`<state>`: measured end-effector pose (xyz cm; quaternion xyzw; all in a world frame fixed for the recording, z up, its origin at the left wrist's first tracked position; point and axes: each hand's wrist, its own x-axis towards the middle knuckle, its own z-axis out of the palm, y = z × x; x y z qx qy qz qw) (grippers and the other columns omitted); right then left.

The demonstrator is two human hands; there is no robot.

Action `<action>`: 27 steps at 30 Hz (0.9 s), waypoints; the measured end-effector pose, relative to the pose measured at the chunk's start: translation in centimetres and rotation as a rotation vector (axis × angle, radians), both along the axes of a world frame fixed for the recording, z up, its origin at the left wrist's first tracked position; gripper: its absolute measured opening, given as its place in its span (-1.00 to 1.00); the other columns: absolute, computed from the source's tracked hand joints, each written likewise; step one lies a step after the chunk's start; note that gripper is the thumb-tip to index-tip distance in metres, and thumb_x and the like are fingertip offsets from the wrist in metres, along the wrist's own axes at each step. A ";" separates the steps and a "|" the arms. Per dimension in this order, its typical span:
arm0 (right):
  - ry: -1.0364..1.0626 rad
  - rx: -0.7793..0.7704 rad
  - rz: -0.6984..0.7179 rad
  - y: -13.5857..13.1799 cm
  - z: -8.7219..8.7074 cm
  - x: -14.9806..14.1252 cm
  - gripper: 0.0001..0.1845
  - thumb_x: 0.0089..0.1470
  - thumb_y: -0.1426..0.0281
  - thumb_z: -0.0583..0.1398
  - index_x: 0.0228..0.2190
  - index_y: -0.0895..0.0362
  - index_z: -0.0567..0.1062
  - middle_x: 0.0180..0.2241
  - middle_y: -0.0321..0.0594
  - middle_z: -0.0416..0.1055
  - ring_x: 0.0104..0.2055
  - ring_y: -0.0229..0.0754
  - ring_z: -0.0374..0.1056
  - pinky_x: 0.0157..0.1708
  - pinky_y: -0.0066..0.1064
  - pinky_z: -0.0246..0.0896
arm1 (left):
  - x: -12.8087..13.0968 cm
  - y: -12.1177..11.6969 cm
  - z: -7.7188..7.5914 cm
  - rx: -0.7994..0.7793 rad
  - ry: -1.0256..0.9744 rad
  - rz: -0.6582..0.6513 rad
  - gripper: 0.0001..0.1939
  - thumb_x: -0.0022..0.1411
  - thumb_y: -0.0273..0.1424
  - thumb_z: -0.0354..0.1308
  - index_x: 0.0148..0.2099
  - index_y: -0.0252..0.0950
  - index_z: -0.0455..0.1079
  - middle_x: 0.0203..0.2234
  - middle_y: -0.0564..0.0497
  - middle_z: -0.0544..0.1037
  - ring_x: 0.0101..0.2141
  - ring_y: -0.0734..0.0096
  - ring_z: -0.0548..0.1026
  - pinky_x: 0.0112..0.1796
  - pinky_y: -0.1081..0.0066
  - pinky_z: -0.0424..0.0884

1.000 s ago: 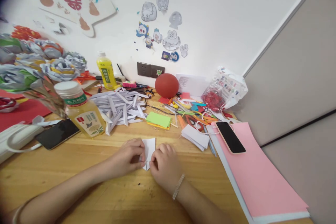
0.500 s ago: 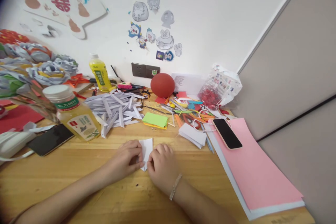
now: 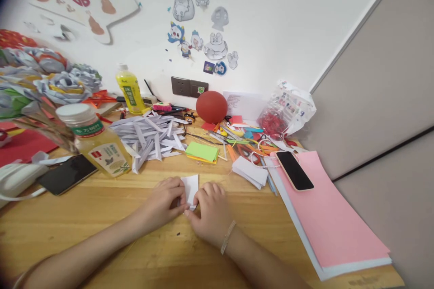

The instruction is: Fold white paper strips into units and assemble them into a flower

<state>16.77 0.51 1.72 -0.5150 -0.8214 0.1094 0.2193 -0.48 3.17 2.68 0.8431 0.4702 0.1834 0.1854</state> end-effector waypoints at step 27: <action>0.069 -0.030 -0.009 0.5 0.0 0.2 -0.89 -0.03 0.48 0.20 -0.50 0.12 0.33 -0.40 -0.32 0.28 -0.27 -0.20 0.15 -0.24 -0.37 -0.04 | 0.1 -0.2 0.0 0.040 -0.019 -0.007 -0.84 0.08 -0.32 0.18 -0.48 -0.27 0.35 -0.45 0.02 0.39 -0.33 0.31 0.33 -0.29 0.36 0.18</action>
